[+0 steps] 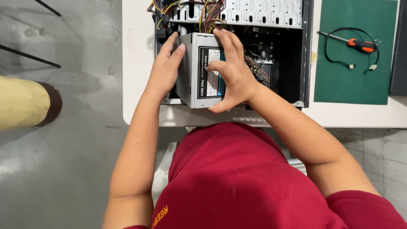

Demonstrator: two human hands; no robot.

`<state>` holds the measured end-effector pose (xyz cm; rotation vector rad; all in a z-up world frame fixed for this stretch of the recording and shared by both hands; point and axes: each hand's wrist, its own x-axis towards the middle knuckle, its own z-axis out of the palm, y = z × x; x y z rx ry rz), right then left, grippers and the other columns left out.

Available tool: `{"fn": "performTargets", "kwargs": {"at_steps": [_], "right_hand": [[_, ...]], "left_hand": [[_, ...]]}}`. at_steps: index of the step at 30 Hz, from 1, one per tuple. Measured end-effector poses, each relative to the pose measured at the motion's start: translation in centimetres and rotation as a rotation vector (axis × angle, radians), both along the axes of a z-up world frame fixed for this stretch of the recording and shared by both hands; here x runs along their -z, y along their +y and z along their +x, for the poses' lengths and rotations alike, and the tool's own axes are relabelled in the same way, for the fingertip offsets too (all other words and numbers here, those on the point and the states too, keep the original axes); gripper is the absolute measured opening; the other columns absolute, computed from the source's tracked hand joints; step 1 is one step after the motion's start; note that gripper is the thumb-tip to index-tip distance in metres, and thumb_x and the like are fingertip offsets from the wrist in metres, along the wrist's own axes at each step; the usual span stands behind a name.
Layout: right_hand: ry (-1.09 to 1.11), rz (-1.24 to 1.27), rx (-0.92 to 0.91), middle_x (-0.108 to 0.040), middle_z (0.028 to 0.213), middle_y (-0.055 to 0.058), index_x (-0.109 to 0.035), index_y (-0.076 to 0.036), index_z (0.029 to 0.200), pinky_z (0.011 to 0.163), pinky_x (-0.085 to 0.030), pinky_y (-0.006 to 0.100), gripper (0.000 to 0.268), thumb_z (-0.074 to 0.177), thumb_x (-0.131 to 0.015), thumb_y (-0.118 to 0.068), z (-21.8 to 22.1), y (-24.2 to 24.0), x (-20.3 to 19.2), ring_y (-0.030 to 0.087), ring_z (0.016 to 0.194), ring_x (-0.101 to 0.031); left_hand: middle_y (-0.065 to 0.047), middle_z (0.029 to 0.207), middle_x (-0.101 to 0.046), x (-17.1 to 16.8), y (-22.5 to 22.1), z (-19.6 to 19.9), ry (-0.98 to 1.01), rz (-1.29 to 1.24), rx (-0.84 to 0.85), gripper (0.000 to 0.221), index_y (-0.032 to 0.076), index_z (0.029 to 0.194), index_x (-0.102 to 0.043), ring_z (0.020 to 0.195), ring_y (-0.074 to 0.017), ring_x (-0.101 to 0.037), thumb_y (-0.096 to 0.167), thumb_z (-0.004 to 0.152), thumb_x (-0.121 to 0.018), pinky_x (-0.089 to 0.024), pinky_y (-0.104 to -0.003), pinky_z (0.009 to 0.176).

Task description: Removing a power supply unit from a plate and installing it into a desktop computer case using a screwdriver.

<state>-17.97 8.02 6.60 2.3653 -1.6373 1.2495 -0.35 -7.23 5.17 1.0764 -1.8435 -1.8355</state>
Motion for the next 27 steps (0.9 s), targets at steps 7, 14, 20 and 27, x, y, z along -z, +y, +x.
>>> {"fn": "performTargets", "kwargs": {"at_steps": [7,14,20,27], "right_hand": [[-0.023,0.04,-0.02,-0.02,0.159,0.03,-0.055,-0.008,0.114,0.121,-0.027,0.073,0.088,0.073,-0.069,-0.084,1.2,-2.3,1.9,0.053,0.148,-0.025],[-0.082,0.051,-0.017,-0.016,0.163,0.026,-0.055,-0.009,0.12,0.124,-0.024,0.073,0.091,0.069,-0.08,-0.08,2.2,-3.9,3.6,0.05,0.15,-0.022],[-0.156,0.129,-0.029,-0.018,0.162,0.026,-0.052,-0.009,0.12,0.124,-0.02,0.075,0.095,0.061,-0.092,-0.072,2.5,-4.7,4.9,0.052,0.152,-0.019],[-0.167,0.185,-0.042,-0.019,0.159,0.026,-0.05,-0.01,0.119,0.121,-0.023,0.073,0.095,0.059,-0.097,-0.065,3.2,-6.0,6.1,0.05,0.148,-0.021]], "left_hand": [[-0.013,0.16,-0.045,-3.1,0.7,1.7,0.071,-0.257,0.033,0.061,0.011,0.154,-0.04,0.149,-0.0255,-0.042,0.043,0.104,-0.051,-0.033,-0.039,0.121],[-0.02,0.165,-0.036,-0.4,0.3,2.4,0.033,-0.492,0.07,0.072,0.009,0.16,-0.026,0.155,-0.0327,-0.032,0.041,0.106,-0.061,-0.027,-0.046,0.126],[-0.015,0.166,-0.039,0.4,0.5,2.2,-0.175,-0.555,0.063,0.069,0.015,0.161,-0.023,0.153,-0.0369,-0.024,0.042,0.106,-0.053,-0.02,-0.057,0.119],[-0.014,0.147,-0.06,2.3,0.1,2.1,-0.238,-0.645,-0.002,0.061,0.006,0.155,-0.035,0.137,-0.0341,-0.036,0.027,0.102,-0.054,-0.03,-0.055,0.107]]}}
